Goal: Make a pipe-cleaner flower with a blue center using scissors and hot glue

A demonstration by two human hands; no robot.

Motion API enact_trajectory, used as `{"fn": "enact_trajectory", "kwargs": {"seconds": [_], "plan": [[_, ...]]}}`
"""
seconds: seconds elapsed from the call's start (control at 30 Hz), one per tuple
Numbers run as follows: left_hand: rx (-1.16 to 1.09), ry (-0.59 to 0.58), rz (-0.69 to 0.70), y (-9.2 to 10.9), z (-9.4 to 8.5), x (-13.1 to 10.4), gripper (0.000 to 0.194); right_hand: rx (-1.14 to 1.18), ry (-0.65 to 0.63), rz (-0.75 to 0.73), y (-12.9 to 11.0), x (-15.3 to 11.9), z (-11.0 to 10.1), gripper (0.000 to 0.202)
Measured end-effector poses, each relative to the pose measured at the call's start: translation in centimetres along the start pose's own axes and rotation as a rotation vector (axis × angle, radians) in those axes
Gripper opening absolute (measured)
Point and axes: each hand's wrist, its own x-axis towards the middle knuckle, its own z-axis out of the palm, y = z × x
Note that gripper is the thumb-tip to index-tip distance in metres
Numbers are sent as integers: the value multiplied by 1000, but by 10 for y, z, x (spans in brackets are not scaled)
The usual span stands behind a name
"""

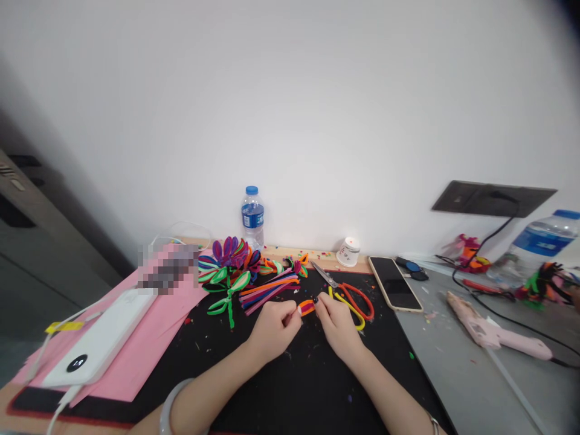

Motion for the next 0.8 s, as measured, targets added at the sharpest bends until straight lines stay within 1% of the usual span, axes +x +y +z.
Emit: {"fn": "enact_trajectory", "kwargs": {"seconds": [0.13,0.23,0.33,0.5,0.6,0.8], "plan": [[26,-18,0,-4,3,1,32,-71,-20,-29,1,1,1,29],[97,-12,-1,-7,5,3,32,-176,-5,-57,2,0,1,29],[162,-6,4,-8,4,3,31,-218,-8,-56,2,0,2,29],[110,8,-23,-6,1,3,33,-152,-5,-37,-1,-2,1,30],[70,22,-23,-4,0,4,35,-91,-31,-39,-5,-4,2,30],[146,33,-2,-8,3,5,32,-77,-58,-93,-7,-6,5,30]]}}
